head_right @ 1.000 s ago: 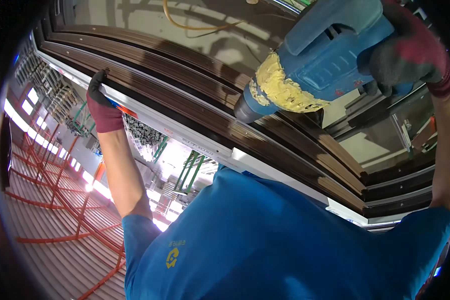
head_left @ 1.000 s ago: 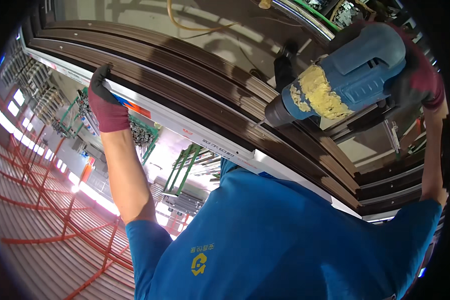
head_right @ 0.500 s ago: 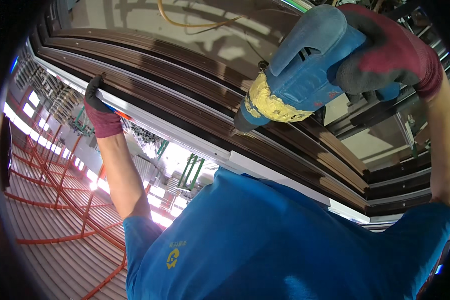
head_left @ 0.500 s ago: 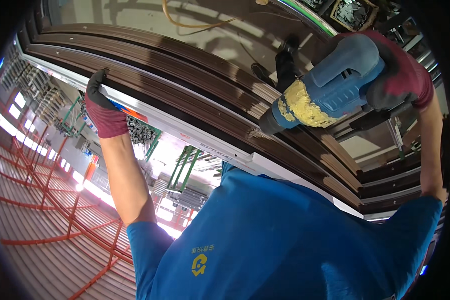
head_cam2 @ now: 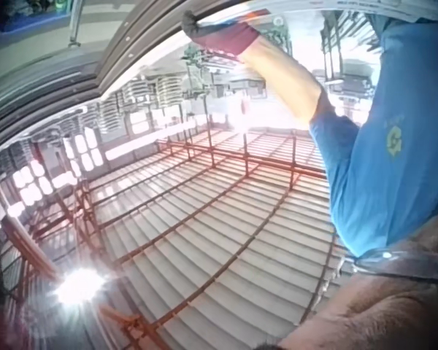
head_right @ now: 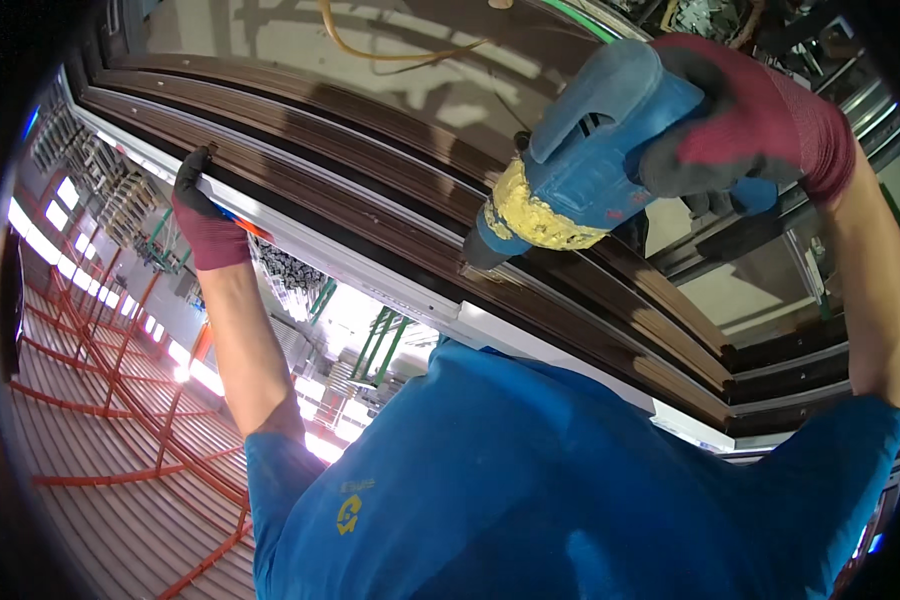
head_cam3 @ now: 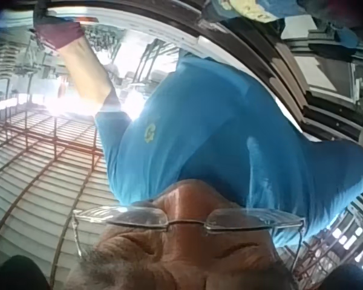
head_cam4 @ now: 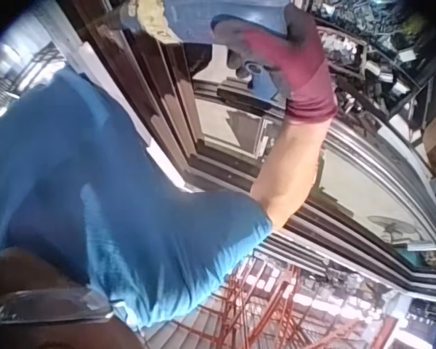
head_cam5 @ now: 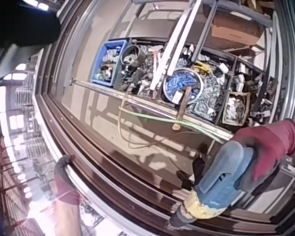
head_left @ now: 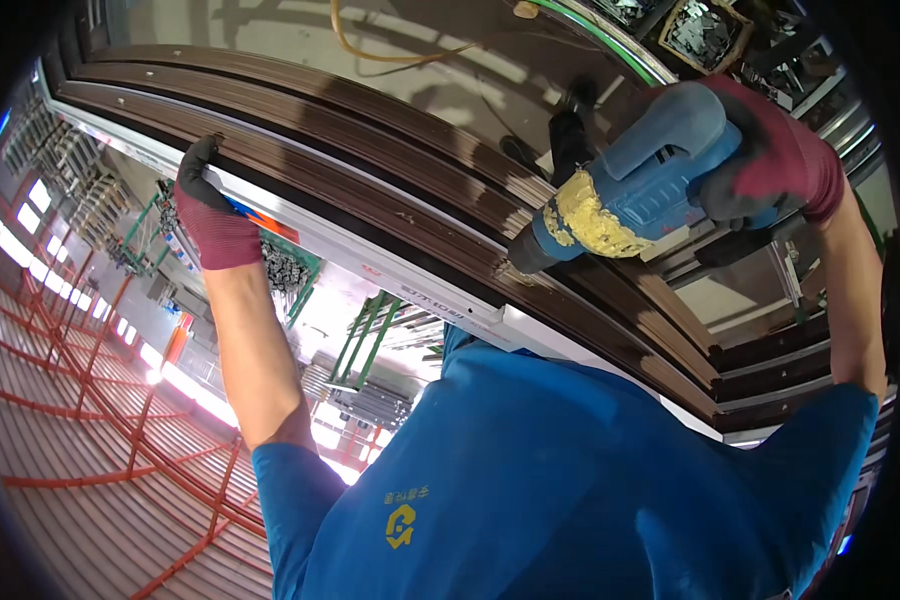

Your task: Assembling and securing components of metal window frames using a power drill and hammer.

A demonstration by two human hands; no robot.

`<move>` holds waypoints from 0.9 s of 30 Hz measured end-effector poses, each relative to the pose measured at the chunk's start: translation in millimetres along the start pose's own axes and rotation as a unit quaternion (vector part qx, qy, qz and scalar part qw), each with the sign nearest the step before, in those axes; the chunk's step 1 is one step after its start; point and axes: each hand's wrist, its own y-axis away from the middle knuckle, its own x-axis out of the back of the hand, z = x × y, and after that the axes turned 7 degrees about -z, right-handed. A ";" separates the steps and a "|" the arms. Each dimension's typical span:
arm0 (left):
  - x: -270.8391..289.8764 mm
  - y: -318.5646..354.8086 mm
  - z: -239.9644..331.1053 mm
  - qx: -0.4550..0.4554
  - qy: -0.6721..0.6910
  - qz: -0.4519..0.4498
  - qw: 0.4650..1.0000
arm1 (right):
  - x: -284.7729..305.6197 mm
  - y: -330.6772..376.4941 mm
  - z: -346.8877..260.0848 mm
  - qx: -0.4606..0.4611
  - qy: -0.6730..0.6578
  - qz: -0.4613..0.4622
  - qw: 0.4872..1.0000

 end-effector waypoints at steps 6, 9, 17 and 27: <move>15.8 -9.9 -16.1 -0.036 -0.020 -0.063 0.997 | 1.8 -3.5 14.9 0.003 -0.012 0.011 1.000; 16.9 -11.7 -16.6 -0.019 -0.013 -0.072 0.997 | -5.1 -6.2 -0.9 -0.040 0.040 0.006 0.998; 19.5 -17.0 -16.3 0.019 0.008 -0.039 0.999 | -17.4 -15.6 -32.9 -0.098 -0.034 -0.016 0.994; -18.4 -3.6 -23.3 -0.121 -0.034 -0.022 0.992 | -2.5 44.2 -30.9 0.074 -0.224 0.164 0.958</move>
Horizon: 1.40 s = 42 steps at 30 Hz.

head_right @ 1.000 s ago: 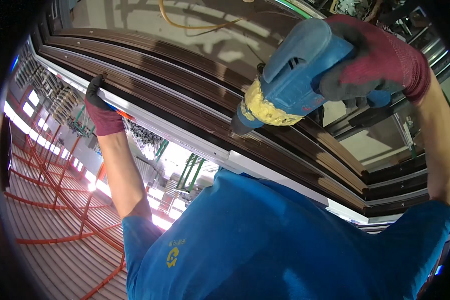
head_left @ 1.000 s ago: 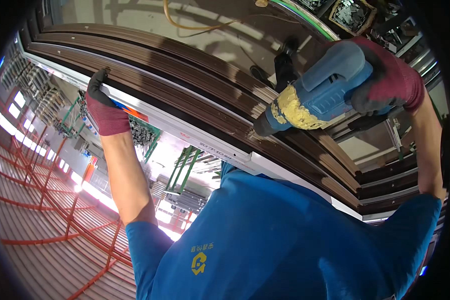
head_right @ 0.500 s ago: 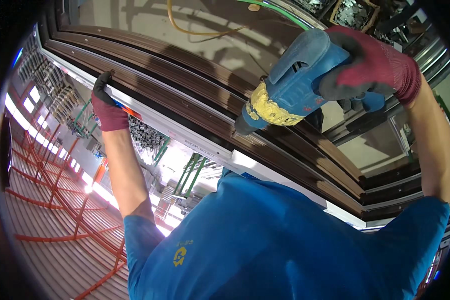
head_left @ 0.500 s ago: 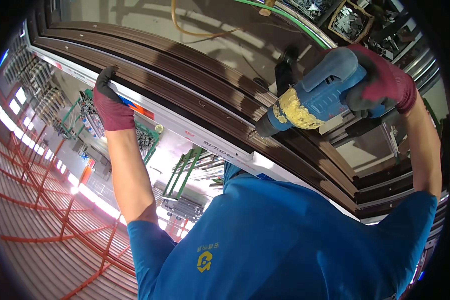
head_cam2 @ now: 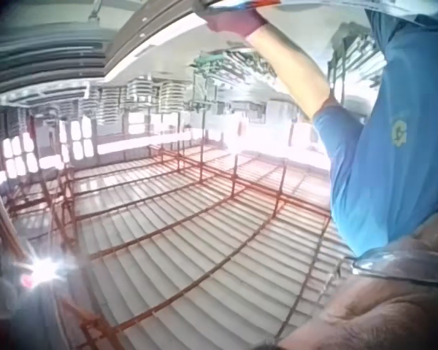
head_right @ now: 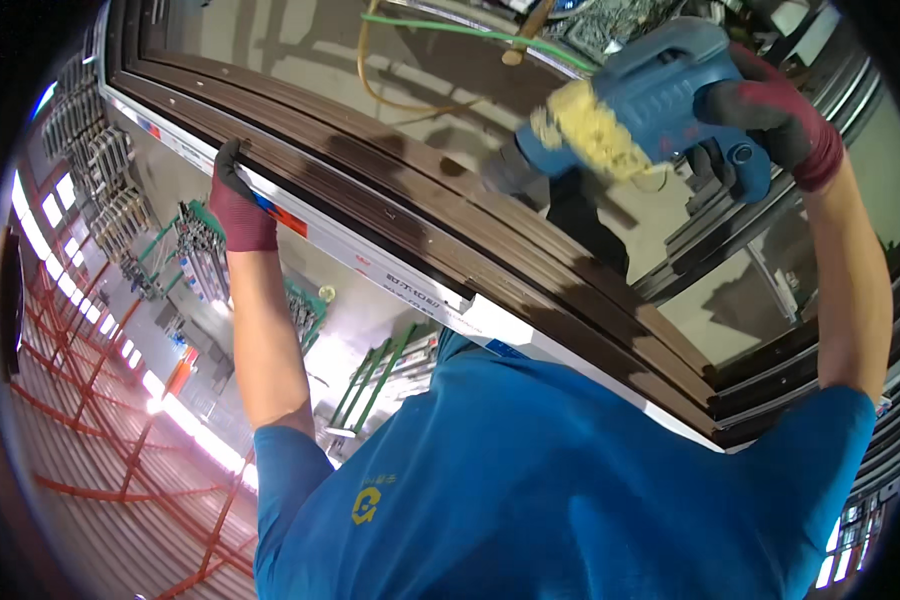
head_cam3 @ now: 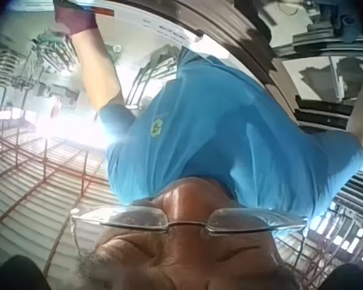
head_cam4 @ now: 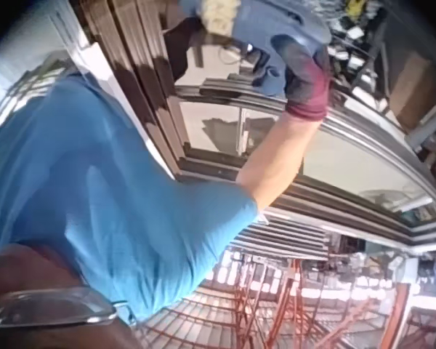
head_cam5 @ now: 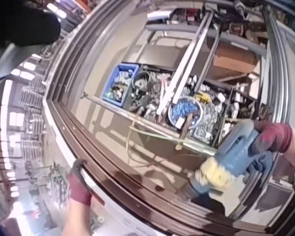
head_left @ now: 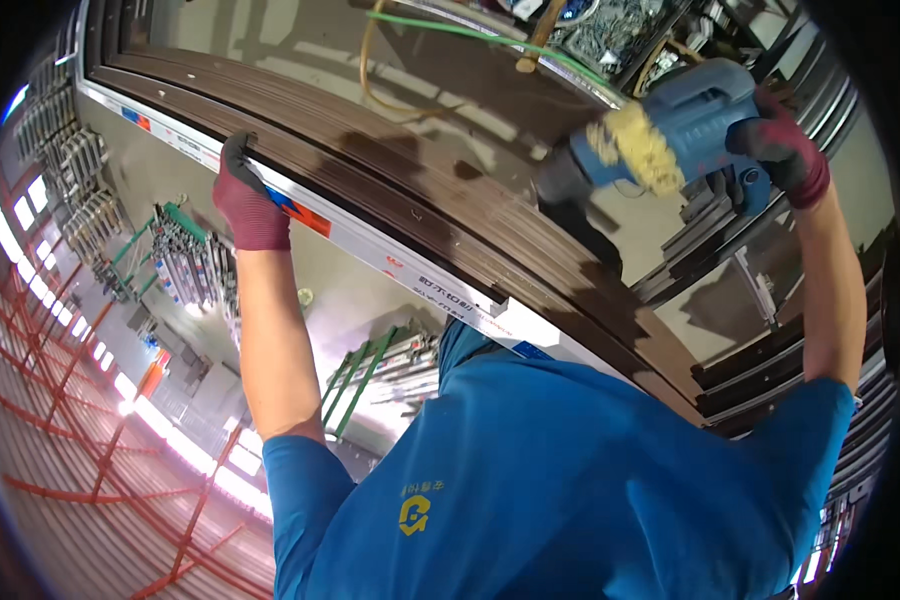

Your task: Assembling and securing components of metal window frames using a power drill and hammer.

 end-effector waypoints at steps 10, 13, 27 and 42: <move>-85.2 102.9 132.9 -0.206 -0.059 -0.206 0.955 | -155.1 -65.5 -52.7 0.246 -0.264 -0.171 0.917; -93.8 107.3 227.0 -0.103 0.147 -0.487 0.855 | -192.5 -104.3 -69.5 0.300 -0.298 -0.204 0.883; -15.7 -283.8 243.0 -0.346 -0.454 -0.158 0.805 | -204.0 -129.2 -52.6 0.123 0.309 0.199 0.922; -206.5 -559.8 52.1 -0.024 -0.476 -0.323 0.817 | -399.3 -191.1 59.8 -0.027 0.516 0.525 0.676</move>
